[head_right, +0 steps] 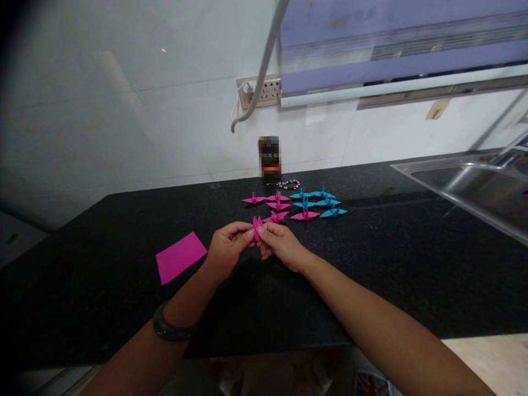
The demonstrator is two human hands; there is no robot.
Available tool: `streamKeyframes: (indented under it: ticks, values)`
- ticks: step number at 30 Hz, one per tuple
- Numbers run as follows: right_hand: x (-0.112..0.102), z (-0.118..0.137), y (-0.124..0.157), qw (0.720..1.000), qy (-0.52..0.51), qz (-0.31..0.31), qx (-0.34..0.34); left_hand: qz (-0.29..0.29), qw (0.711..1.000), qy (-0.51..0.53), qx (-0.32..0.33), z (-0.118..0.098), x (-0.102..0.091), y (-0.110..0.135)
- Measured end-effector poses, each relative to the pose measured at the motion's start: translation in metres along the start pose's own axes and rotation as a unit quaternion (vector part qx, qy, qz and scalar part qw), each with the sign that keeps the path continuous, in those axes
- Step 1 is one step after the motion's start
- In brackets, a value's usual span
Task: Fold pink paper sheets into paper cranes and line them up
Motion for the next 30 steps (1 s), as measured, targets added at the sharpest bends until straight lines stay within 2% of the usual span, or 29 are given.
streamKeyframes:
  ticks: [3, 9, 12, 16, 23, 26, 30]
  values:
    - [0.0, 0.002, -0.001, 0.998, 0.037, -0.03, -0.047, -0.009, 0.998, -0.045, 0.036, 0.002, -0.001, -0.001]
    - [-0.001, 0.01, -0.001, 0.977, 0.131, -0.115, -0.12, -0.045, 0.991, -0.113, 0.048, 0.0, -0.001, 0.002]
    - [0.001, 0.012, 0.0, 0.985, 0.105, -0.085, -0.107, -0.063, 0.979, -0.165, 0.099, -0.004, -0.002, 0.005]
    - [0.004, 0.011, 0.0, 0.993, 0.062, -0.052, -0.081, -0.051, 0.959, -0.235, 0.148, -0.005, -0.002, 0.006]
    - [0.001, 0.009, -0.001, 0.994, 0.059, -0.04, -0.086, -0.036, 0.988, -0.134, 0.073, 0.004, 0.0, 0.003]
    - [0.001, 0.01, 0.0, 0.992, 0.074, -0.054, -0.091, -0.032, 0.989, -0.127, 0.066, 0.005, 0.001, 0.003]
    - [0.002, 0.011, 0.0, 0.988, 0.089, -0.061, -0.107, -0.055, 0.988, -0.13, 0.067, 0.004, 0.001, 0.003]
Point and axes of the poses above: each hand's wrist, its own y-axis away from the middle knuckle, its own x-axis out of the palm, z = x × y, the point moved 2 cm from there along -y, towards the middle knuckle, and after that the axes turned 13 degrees about -y, right-handed, at the moved point
